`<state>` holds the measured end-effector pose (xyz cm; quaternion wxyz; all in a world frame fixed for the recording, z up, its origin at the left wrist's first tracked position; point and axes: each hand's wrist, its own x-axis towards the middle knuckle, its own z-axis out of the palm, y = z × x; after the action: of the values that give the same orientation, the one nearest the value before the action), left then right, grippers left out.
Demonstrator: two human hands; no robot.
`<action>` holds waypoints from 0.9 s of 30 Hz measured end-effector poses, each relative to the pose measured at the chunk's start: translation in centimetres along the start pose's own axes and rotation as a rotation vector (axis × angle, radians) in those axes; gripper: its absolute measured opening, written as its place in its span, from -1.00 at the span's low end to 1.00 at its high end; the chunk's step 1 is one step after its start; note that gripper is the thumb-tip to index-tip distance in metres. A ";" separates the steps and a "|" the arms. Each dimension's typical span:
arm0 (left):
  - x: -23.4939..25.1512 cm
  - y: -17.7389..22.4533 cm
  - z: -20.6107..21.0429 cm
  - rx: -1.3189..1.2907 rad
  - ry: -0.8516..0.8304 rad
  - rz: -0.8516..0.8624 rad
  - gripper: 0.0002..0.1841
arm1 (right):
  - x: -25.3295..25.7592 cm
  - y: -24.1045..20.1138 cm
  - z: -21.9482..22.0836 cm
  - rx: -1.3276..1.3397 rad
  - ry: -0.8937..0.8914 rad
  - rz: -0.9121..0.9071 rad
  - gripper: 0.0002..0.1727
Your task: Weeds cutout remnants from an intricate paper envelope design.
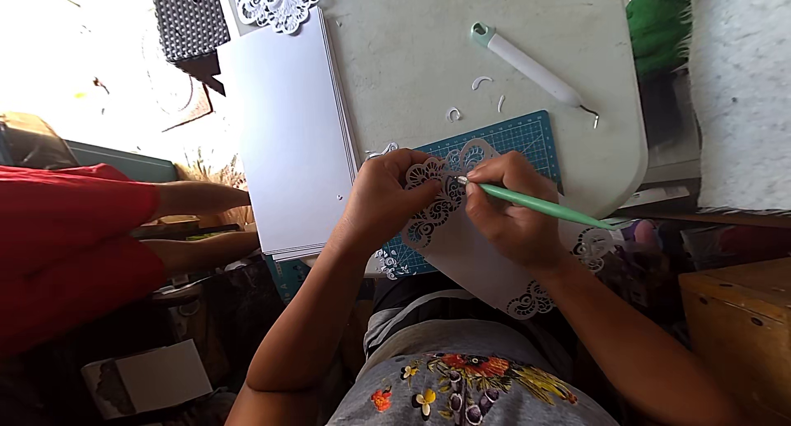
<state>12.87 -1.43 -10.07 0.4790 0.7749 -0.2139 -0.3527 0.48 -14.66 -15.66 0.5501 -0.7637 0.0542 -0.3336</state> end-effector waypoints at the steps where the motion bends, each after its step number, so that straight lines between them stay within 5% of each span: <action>1: 0.0 0.0 0.0 0.000 -0.001 0.001 -0.79 | 0.0 0.0 0.0 -0.003 -0.001 0.000 -0.91; 27: -0.4 -0.1 -0.8 -0.018 -0.050 0.001 -0.82 | 0.1 -0.6 -0.4 -0.014 -0.034 0.060 -0.88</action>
<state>13.24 -0.64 -9.83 0.4807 0.7612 -0.2230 -0.3738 0.13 -14.79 -15.00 0.5554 -0.7711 0.0698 -0.3034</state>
